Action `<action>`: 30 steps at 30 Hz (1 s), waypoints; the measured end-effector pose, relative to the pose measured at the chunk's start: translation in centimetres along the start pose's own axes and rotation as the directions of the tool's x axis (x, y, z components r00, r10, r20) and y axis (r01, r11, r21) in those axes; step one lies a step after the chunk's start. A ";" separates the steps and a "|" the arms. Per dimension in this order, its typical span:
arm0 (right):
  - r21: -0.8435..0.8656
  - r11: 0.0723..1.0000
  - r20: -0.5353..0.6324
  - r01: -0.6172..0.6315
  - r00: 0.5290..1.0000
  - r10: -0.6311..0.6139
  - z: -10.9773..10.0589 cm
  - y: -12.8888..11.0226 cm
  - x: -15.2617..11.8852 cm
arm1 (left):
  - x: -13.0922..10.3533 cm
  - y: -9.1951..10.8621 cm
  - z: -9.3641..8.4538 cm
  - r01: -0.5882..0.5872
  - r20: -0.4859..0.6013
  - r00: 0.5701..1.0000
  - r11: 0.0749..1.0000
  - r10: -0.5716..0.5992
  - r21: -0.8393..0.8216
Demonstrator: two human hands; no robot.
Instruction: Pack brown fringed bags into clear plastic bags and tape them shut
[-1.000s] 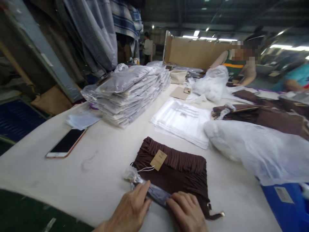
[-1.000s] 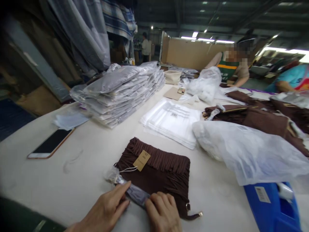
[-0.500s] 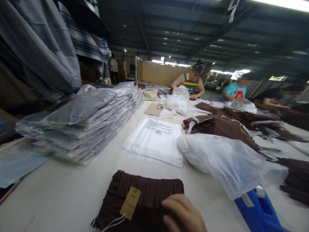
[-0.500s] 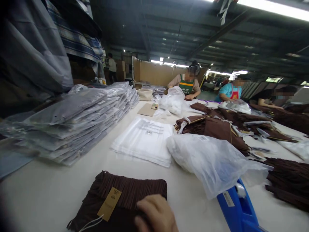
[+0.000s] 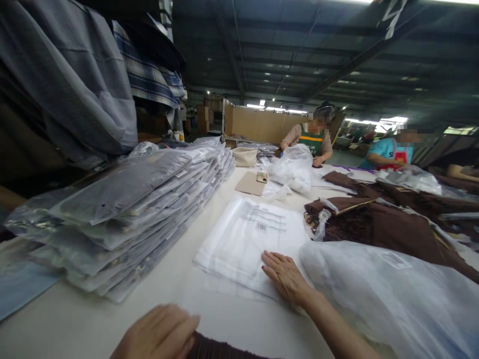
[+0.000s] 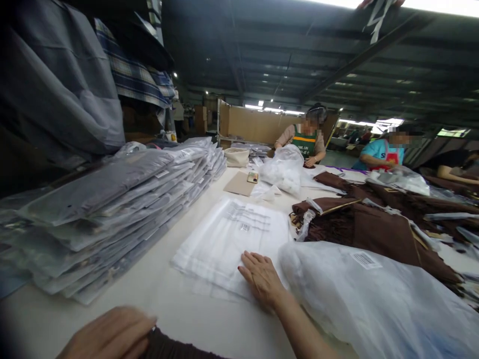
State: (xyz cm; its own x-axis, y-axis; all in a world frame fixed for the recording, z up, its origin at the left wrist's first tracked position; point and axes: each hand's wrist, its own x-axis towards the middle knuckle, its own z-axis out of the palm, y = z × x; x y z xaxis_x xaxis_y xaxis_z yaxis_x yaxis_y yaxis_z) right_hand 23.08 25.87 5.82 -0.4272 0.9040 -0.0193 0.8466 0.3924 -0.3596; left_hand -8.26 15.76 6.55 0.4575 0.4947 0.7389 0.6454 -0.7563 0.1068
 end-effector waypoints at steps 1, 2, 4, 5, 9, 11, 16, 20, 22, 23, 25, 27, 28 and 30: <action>0.033 0.999 0.005 -0.001 1.000 0.001 -0.2 0.4 0.3 | 2.1 -0.6 0.7 0.003 0.047 0.999 0.999 -0.001 -0.042; 0.069 0.998 0.009 -0.008 1.000 0.007 -0.5 0.8 0.6 | 4.3 -1.2 1.8 0.022 0.127 0.992 0.997 -0.012 -0.076; 0.144 0.989 0.017 -0.037 0.999 0.035 -0.8 1.5 1.2 | 8.4 -2.4 4.8 0.097 0.318 0.946 0.992 -0.065 -0.086; 0.179 0.982 0.020 -0.058 0.998 0.055 -0.9 1.9 1.4 | 10.1 -2.8 6.5 0.137 0.420 0.902 0.989 -0.098 -0.063; 0.300 0.946 0.024 -0.121 0.993 0.119 -0.8 3.2 2.0 | 13.4 -3.6 12.5 0.164 0.531 0.840 0.985 -0.108 -0.058; 0.350 0.928 0.012 -0.129 0.991 0.133 -0.4 3.8 2.1 | 13.6 -3.7 14.2 0.141 0.561 0.825 0.987 -0.074 -0.078; 0.475 0.871 -0.059 -0.123 0.983 0.171 0.4 4.8 2.9 | 13.5 -3.7 15.2 0.091 0.602 0.798 0.994 -0.036 -0.062; 0.546 0.833 -0.113 -0.091 0.977 0.181 0.1 4.5 3.3 | 13.9 -3.3 15.1 0.051 0.595 0.803 0.999 -0.041 0.001; 0.539 0.840 -0.165 -0.059 0.971 0.174 -0.5 3.7 2.8 | 14.1 -3.4 15.0 0.031 0.581 0.812 0.998 -0.059 0.058; 0.530 0.847 -0.191 -0.041 0.967 0.167 -0.8 3.2 2.3 | 14.1 -3.7 14.8 0.022 0.572 0.817 0.995 -0.072 0.094; 0.473 0.881 -0.252 0.019 0.961 0.114 -1.1 2.3 0.7 | 13.7 -4.7 13.9 0.012 0.545 0.831 0.985 -0.106 0.173; 0.320 0.940 -0.316 0.115 0.949 -0.008 -1.1 1.8 -1.3 | 12.6 -6.0 12.3 0.015 0.505 0.851 0.968 -0.144 0.250; 0.205 0.964 -0.352 0.167 0.932 -0.086 -0.9 1.9 -2.4 | 11.9 -6.6 11.2 0.021 0.483 0.861 0.959 -0.161 0.283; -0.061 0.970 -0.418 0.234 0.877 -0.238 -0.2 2.4 -4.5 | 10.0 -7.5 8.9 0.036 0.437 0.879 0.940 -0.192 0.339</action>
State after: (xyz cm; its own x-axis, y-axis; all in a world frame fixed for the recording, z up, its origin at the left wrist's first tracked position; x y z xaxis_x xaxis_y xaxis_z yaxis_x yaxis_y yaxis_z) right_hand 27.13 22.76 5.19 -0.4428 0.7703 0.4589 0.7408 0.6027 -0.2967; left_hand -3.07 30.23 7.24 0.5457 0.7668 0.3380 0.8308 -0.5479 -0.0984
